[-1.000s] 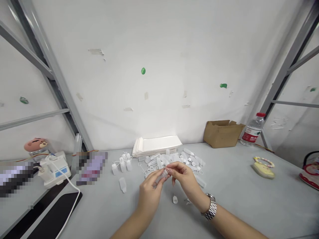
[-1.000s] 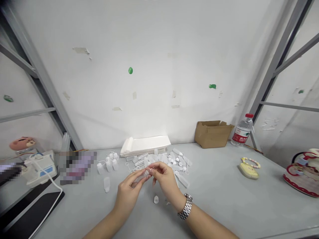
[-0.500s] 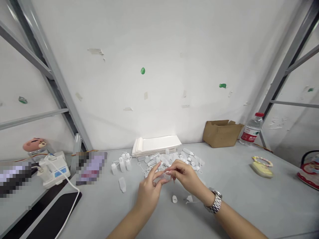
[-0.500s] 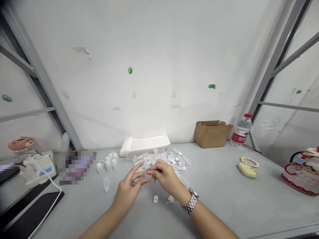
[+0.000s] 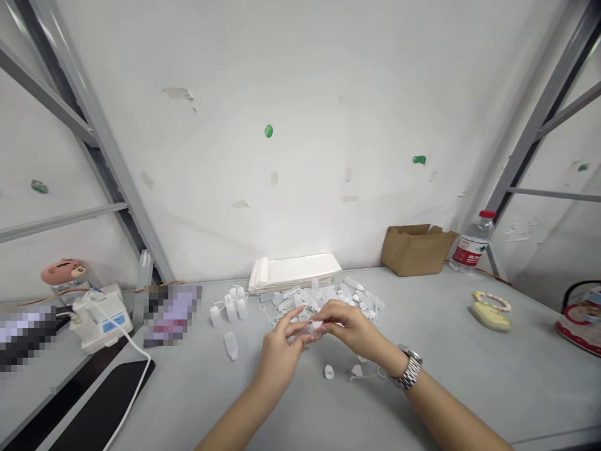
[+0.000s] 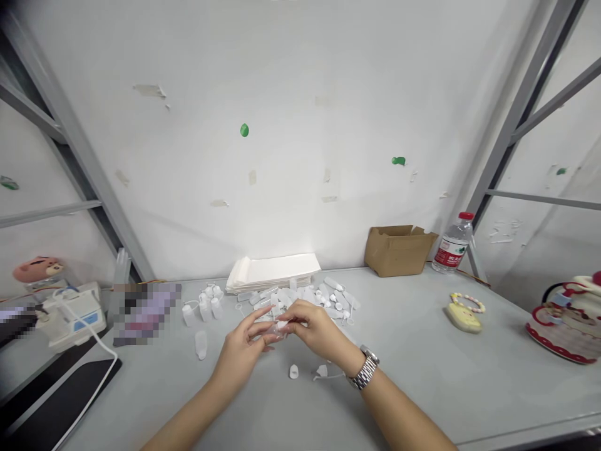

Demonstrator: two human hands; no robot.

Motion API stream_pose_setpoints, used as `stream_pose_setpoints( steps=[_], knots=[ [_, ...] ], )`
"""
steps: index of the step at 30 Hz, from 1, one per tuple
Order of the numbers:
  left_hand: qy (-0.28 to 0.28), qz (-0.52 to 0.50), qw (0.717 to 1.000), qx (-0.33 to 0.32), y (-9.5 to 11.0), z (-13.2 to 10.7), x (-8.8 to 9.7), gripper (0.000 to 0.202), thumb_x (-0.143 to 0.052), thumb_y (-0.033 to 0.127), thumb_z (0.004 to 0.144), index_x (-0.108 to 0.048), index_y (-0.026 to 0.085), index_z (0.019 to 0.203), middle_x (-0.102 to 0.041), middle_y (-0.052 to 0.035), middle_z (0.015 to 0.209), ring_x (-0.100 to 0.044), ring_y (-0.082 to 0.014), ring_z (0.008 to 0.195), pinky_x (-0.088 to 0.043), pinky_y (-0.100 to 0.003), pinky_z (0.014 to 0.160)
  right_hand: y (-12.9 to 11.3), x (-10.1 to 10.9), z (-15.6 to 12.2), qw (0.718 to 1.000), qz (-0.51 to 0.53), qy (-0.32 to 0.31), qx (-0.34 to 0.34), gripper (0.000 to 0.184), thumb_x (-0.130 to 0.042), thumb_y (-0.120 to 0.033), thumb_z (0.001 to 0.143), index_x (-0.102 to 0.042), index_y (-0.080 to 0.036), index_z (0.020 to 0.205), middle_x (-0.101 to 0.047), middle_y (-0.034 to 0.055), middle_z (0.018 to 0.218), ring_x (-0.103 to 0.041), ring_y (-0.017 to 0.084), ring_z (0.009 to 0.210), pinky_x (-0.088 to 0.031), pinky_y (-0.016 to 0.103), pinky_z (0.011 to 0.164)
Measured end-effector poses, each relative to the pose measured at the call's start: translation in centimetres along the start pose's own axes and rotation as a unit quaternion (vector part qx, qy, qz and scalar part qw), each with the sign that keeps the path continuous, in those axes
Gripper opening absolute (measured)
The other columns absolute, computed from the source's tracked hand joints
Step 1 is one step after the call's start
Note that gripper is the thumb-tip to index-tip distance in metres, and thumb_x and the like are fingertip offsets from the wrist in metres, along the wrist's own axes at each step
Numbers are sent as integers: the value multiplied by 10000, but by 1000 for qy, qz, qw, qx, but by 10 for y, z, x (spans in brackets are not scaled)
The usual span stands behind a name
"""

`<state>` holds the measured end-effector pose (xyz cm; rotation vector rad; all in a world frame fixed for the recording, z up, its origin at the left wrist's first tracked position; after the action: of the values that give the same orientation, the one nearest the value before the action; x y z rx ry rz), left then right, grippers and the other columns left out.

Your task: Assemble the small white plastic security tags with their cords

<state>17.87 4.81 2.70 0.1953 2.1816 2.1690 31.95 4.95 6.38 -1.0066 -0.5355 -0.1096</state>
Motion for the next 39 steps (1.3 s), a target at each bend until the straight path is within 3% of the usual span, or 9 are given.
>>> stream_pose_setpoints(
  steps=[4, 9, 14, 21, 24, 27, 31, 39],
  knots=[
    [-39, 6, 999, -12, 1, 1, -1, 498, -566, 117, 640, -518, 225, 1124, -698, -44, 914, -668, -194, 758, -482, -353, 788, -10, 0, -3, 997, -55, -26, 45, 193, -508, -169, 818, -668, -251, 888, -609, 36, 768, -574, 165, 728, -471, 308, 666],
    [-95, 1, 995, 28, -4, 4, -3, 586, -553, 72, 592, -478, 194, 1160, -704, -45, 837, -663, -201, 743, -512, -331, 691, -12, -7, -7, 992, -86, -63, 63, 208, -476, -152, 829, -664, -237, 858, -595, 36, 754, -570, 160, 700, -471, 295, 634],
    [-42, 44, 998, -13, 0, 3, -1, 540, -510, 74, 619, -514, 243, 1132, -697, -4, 861, -670, -168, 681, -488, -318, 749, -7, -7, -6, 992, -119, -13, 46, 183, -452, -216, 856, -618, -209, 780, -541, 28, 701, -520, 150, 639, -427, 277, 575],
    [23, 74, 996, -42, 6, -2, 0, 461, -525, 154, 666, -532, 268, 1112, -675, 4, 969, -677, -159, 682, -488, -258, 634, 1, -8, -4, 985, -166, 50, 2, 313, -415, -308, 873, -474, -204, 585, -478, 9, 623, -457, 150, 607, -369, 277, 557],
    [25, 74, 996, -44, 7, -3, 0, 455, -528, 152, 669, -534, 268, 1110, -682, 3, 954, -678, -160, 672, -493, -268, 667, 2, 1, -4, 987, -136, 77, -41, 184, -506, -355, 822, -522, -210, 709, -516, 1, 646, -468, 146, 593, -378, 271, 540],
    [22, 69, 997, -33, 7, -3, 0, 466, -542, 149, 660, -532, 263, 1111, -690, -3, 940, -679, -170, 663, -497, -279, 670, -3, 3, -2, 997, -66, 30, -41, 143, -533, -316, 815, -559, -237, 931, -583, 10, 761, -535, 151, 681, -430, 271, 602],
    [23, 68, 997, -17, 8, -4, 1, 473, -553, 153, 651, -531, 259, 1111, -694, -3, 927, -679, -177, 662, -495, -269, 628, -14, 2, -1, 998, -59, -24, 15, 124, -526, -252, 825, -636, -252, 881, -604, 23, 808, -565, 161, 765, -452, 286, 677],
    [32, 74, 997, -22, 12, -4, 3, 401, -646, 209, 622, -603, 230, 1021, -684, -22, 983, -673, -186, 730, -510, -295, 707, -18, 4, -2, 994, -70, 2, 83, 191, -522, -221, 832, -630, -265, 983, -595, 48, 863, -575, 162, 793, -495, 297, 688]
  ],
)
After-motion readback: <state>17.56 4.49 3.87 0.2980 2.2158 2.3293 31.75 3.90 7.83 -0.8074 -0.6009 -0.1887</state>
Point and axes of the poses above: each hand's wrist, its own z-axis towards the middle knuckle, its own x-axis out of the back of the hand, y = z × x, the point moved 6 cm from there along z, towards the middle knuckle
